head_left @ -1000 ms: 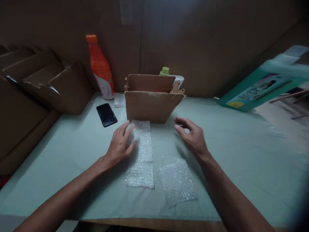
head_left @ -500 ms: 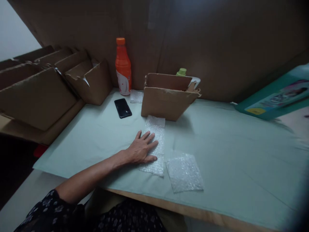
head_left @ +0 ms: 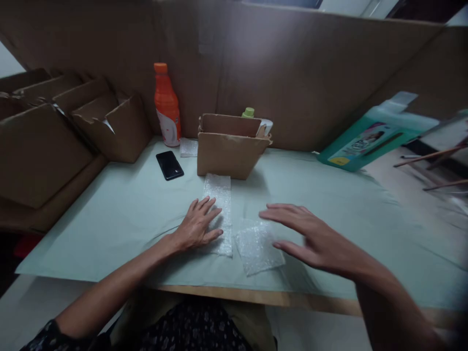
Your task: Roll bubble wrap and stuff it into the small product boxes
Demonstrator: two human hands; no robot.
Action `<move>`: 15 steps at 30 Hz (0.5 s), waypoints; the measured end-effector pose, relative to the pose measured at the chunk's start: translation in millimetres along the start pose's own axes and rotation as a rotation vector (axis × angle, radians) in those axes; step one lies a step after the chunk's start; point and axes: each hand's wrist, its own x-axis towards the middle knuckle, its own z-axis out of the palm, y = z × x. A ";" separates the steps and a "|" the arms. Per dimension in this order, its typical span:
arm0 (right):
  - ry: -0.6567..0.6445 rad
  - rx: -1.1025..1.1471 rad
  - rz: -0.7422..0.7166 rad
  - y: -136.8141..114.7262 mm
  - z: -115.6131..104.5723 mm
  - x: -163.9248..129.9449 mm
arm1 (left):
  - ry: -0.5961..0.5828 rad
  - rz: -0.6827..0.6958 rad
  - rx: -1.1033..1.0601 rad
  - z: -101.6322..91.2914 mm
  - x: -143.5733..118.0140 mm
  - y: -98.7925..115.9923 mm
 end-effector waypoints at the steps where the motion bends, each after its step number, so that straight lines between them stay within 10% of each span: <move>1: -0.065 -0.030 0.016 3.1 5.4 1.9 | 0.049 0.001 -0.027 1.1 -3.1 1.2; 6: -0.126 -0.037 0.057 15.9 23.0 6.8 | 0.223 -0.004 -0.287 -6.1 -24.6 7.0; 12: 0.622 0.423 -0.130 -18.5 -28.6 -6.8 | 0.165 -0.418 -1.072 -36.3 -38.4 28.3; 15: 0.648 0.515 -0.184 -45.2 -21.8 -11.8 | 0.036 -0.578 -1.622 -32.4 -28.8 47.0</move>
